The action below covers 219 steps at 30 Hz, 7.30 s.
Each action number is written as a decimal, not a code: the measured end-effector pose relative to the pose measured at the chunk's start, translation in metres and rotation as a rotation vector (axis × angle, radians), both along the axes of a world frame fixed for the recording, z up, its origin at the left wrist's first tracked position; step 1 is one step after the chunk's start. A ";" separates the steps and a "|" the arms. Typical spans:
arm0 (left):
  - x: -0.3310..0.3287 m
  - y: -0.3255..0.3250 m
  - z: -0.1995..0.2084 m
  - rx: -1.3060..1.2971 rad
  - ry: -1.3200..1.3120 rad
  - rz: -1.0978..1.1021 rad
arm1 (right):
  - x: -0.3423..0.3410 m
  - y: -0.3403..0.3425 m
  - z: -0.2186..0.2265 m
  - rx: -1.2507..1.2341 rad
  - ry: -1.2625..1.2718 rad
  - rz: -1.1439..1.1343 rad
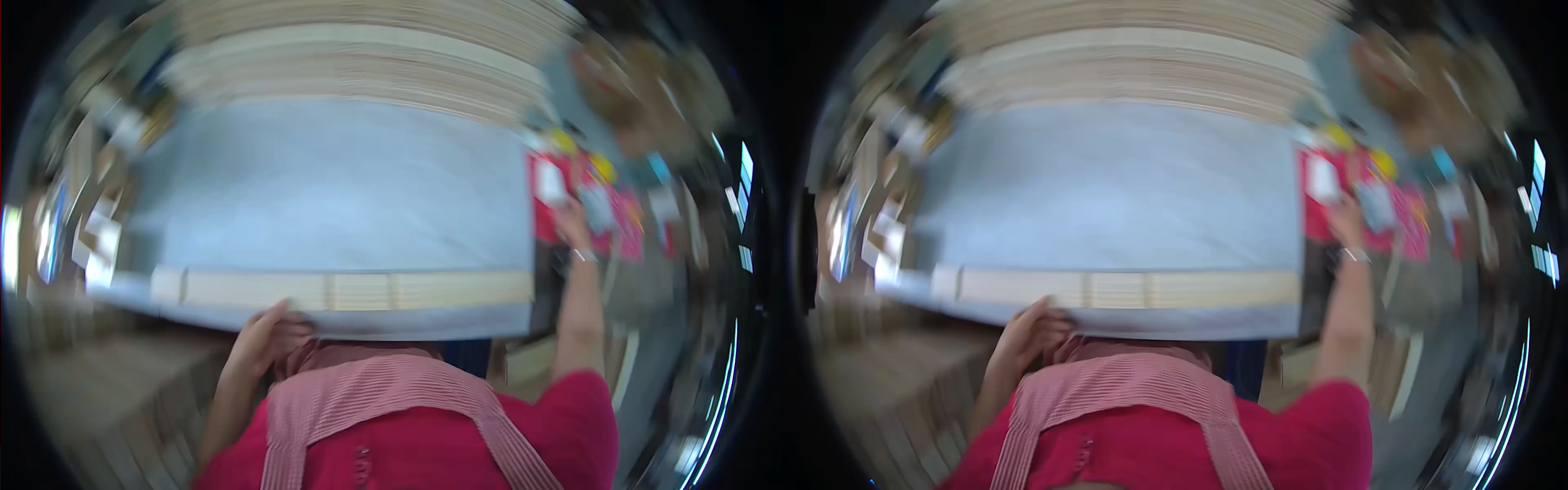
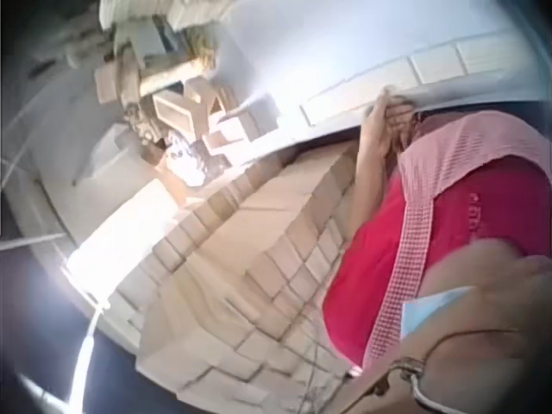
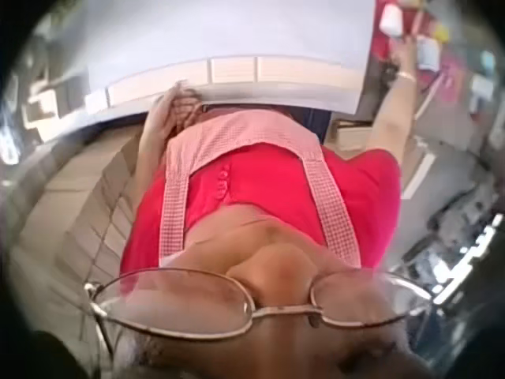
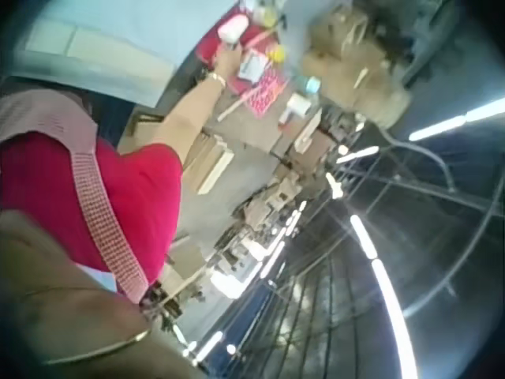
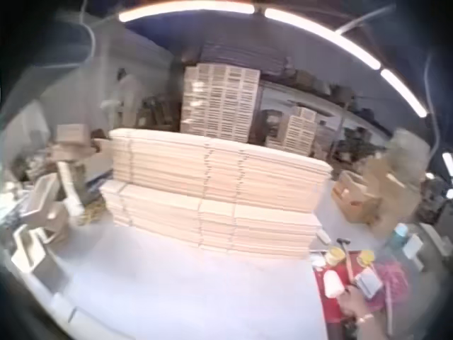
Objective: The person assembles small wooden boxes by applying glue to the edges of a rectangular frame and attaching a wooden base. They use a pneumatic nail gun to secure the base to the frame and then place the finished box on a stack of completed units.
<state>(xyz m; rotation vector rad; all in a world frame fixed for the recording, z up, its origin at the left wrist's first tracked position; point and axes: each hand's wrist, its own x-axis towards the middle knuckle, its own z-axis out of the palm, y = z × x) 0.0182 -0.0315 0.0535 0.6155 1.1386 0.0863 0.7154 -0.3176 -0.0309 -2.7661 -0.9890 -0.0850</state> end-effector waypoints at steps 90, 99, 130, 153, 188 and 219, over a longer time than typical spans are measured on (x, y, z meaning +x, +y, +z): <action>0.130 0.211 0.036 1.740 0.450 -1.217 | -0.197 0.161 0.109 -0.200 0.083 0.642; 0.090 0.183 0.014 1.785 0.310 -1.113 | -0.231 0.123 0.080 -0.060 0.139 0.671; -0.008 0.100 -0.030 1.873 0.322 -0.655 | -0.312 0.043 0.062 0.363 0.119 0.573; -0.106 0.145 -0.088 1.670 1.183 -0.264 | -0.298 -0.029 0.016 0.488 -0.174 0.001; -0.057 0.201 -0.090 1.704 1.205 -0.192 | -0.249 0.046 -0.003 0.319 -0.338 -0.159; 0.008 0.284 -0.098 1.675 0.971 -0.229 | -0.171 0.139 -0.005 0.327 -0.273 -0.232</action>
